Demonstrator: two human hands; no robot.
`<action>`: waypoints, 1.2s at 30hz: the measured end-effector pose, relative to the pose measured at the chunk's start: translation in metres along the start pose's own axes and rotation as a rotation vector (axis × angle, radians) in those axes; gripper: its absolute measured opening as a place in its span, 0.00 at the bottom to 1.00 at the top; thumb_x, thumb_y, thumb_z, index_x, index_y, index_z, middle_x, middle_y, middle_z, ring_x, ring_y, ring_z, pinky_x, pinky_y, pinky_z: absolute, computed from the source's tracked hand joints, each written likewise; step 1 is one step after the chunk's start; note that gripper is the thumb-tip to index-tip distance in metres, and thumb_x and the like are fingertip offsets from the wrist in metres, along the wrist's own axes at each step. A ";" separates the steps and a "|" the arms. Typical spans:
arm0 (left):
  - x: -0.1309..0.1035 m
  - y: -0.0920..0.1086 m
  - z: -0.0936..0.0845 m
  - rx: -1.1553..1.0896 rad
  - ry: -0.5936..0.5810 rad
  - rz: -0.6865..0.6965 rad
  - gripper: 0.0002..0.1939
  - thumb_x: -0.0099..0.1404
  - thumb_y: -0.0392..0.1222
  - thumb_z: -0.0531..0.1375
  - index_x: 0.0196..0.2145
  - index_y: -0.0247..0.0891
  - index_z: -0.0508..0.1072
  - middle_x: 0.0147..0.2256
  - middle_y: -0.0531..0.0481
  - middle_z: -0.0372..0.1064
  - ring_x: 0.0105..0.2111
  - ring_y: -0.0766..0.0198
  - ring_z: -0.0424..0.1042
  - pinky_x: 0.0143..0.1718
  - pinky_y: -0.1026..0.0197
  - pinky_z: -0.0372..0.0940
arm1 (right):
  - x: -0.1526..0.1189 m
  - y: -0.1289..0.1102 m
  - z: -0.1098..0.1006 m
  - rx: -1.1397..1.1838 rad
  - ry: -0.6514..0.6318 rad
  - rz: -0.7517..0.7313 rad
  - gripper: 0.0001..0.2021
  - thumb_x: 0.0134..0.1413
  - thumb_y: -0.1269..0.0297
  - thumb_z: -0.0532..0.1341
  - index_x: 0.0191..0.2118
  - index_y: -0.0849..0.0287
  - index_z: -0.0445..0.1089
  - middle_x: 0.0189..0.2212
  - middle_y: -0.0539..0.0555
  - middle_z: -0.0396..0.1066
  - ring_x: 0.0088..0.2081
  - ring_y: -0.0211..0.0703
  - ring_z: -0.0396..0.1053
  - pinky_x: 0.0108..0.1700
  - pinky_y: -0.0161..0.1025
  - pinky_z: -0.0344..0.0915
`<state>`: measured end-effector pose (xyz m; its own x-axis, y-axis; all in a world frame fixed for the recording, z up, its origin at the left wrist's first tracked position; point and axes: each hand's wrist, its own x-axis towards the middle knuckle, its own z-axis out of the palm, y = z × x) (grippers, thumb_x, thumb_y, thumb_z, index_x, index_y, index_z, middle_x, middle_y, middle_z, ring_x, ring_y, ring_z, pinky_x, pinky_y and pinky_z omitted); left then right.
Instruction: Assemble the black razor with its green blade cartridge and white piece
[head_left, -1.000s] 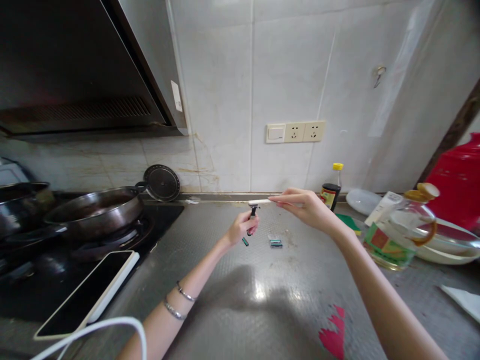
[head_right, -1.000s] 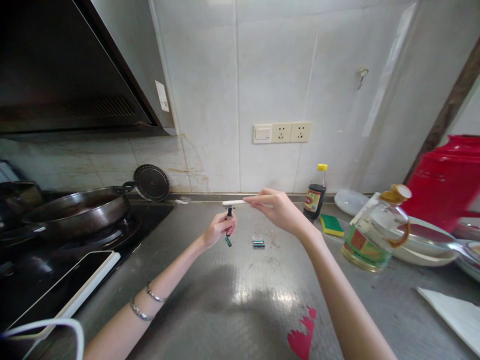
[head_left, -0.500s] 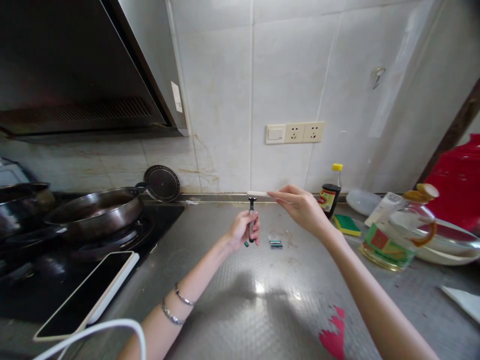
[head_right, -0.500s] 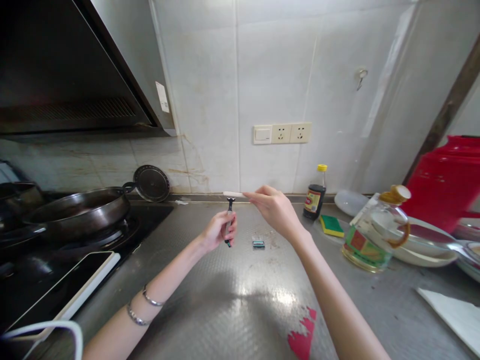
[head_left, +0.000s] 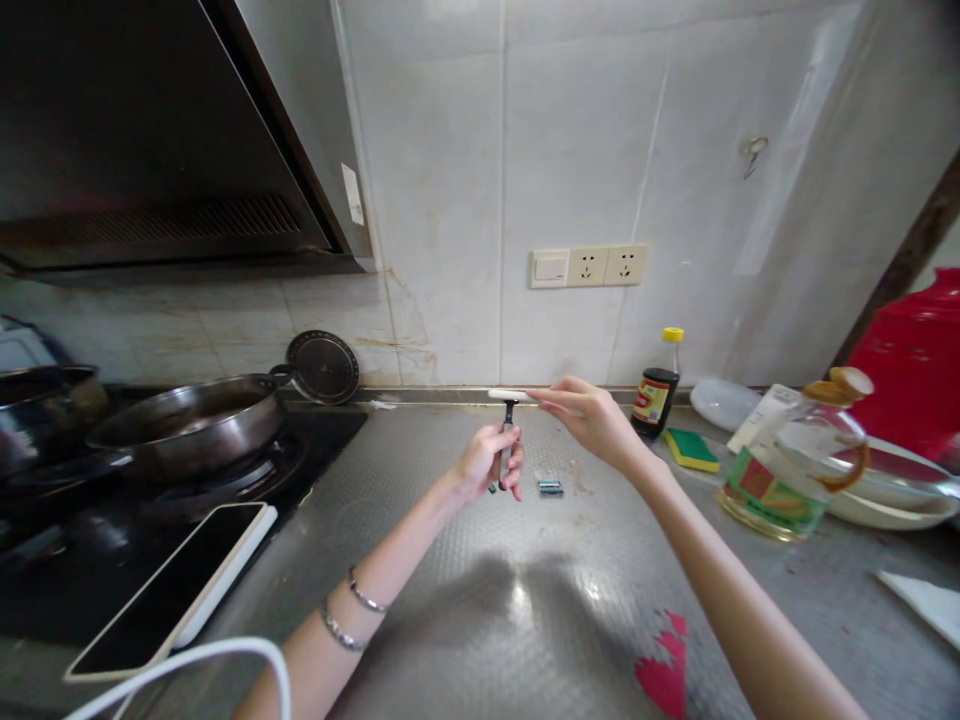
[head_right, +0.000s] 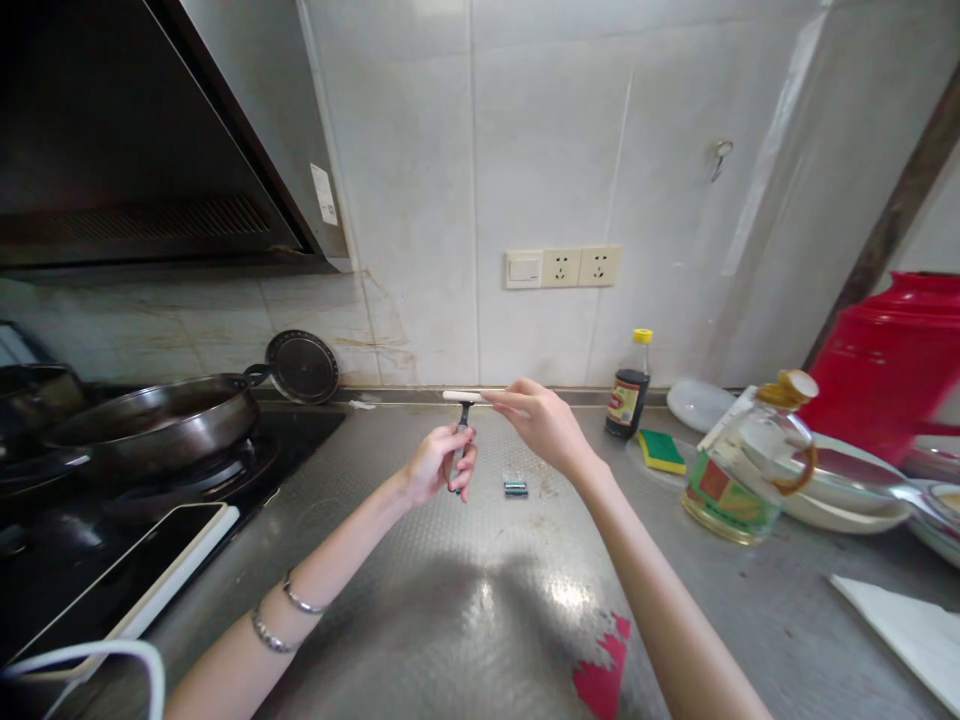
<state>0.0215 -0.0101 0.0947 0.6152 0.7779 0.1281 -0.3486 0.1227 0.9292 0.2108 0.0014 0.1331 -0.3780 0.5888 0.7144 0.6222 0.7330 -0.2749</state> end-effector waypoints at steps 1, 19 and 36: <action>0.000 0.001 0.000 0.006 -0.015 0.001 0.13 0.58 0.47 0.56 0.29 0.38 0.55 0.16 0.62 0.55 0.10 0.74 0.55 0.12 0.62 0.65 | 0.000 0.000 0.001 0.015 -0.005 -0.005 0.14 0.57 0.61 0.54 0.47 0.52 0.71 0.34 0.54 0.70 0.33 0.39 0.68 0.37 0.35 0.63; -0.002 0.005 -0.003 0.020 -0.002 0.101 0.12 0.60 0.47 0.55 0.29 0.38 0.54 0.17 0.62 0.54 0.10 0.75 0.53 0.12 0.63 0.65 | 0.000 0.000 0.000 0.020 0.043 -0.034 0.13 0.57 0.62 0.55 0.46 0.51 0.71 0.33 0.53 0.69 0.33 0.39 0.67 0.36 0.35 0.62; -0.004 0.013 -0.007 0.011 0.039 0.188 0.11 0.61 0.45 0.54 0.28 0.39 0.54 0.17 0.61 0.53 0.10 0.74 0.53 0.12 0.64 0.64 | -0.002 0.009 -0.012 -0.023 0.008 -0.011 0.13 0.56 0.62 0.55 0.45 0.50 0.72 0.33 0.54 0.69 0.33 0.40 0.67 0.36 0.36 0.62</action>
<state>0.0095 -0.0075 0.1036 0.5124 0.8096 0.2862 -0.4467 -0.0333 0.8941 0.2251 0.0027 0.1368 -0.3798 0.5777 0.7225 0.6335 0.7316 -0.2519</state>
